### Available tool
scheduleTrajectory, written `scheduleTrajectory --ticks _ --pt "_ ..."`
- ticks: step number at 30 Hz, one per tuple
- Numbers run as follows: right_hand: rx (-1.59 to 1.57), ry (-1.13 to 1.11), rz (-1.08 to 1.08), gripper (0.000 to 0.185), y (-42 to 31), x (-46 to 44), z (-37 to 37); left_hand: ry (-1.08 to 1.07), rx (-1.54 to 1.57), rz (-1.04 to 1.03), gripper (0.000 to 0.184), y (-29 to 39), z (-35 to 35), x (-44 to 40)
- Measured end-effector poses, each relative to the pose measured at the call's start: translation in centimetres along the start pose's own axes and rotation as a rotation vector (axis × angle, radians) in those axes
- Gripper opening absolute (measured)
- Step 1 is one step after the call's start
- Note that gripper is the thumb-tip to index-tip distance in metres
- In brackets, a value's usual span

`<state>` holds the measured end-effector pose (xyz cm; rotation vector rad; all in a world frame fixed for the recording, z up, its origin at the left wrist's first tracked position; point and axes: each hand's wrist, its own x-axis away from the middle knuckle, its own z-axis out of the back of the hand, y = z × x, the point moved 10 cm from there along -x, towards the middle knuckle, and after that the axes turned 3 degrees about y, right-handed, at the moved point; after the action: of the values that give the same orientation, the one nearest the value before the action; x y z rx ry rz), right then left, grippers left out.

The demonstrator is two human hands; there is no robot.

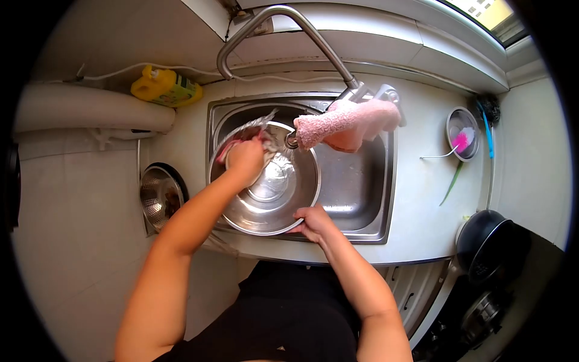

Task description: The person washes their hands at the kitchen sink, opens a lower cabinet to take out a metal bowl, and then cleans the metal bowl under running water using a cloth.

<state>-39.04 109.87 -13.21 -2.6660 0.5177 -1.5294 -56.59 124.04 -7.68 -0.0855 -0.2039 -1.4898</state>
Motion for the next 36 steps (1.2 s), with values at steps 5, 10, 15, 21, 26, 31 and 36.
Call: scheduleTrajectory --ticks 5,10,15,21,26,31,36 --pt "0.040 -0.030 0.057 0.038 -1.3 -0.1 -1.2 0.055 0.374 -0.038 0.015 6.6 -2.0 1.1" --pt "0.085 0.007 0.290 0.055 -4.6 -0.7 1.2 -0.449 0.119 -0.251 0.030 7.6 -6.6 7.1" --pt "0.103 0.045 0.272 0.058 -3.2 -0.2 1.4 -0.068 -0.001 -0.034 0.024 0.5 -4.0 2.9" --pt "0.113 0.012 0.115 0.051 -1.6 -1.0 -0.1 0.451 0.504 0.078 0.019 3.9 -2.6 -1.8" --pt "0.165 0.025 0.153 0.047 -2.7 -2.3 0.9 0.160 1.203 0.134 0.016 9.9 -7.0 2.0" --pt "0.134 0.109 0.412 0.076 -6.0 -2.0 1.7 -0.257 0.950 -0.108 0.021 9.6 -9.8 6.3" --pt "0.139 0.211 0.598 0.085 -7.2 -0.7 1.2 0.048 0.095 -0.282 0.023 2.4 -8.0 6.5"
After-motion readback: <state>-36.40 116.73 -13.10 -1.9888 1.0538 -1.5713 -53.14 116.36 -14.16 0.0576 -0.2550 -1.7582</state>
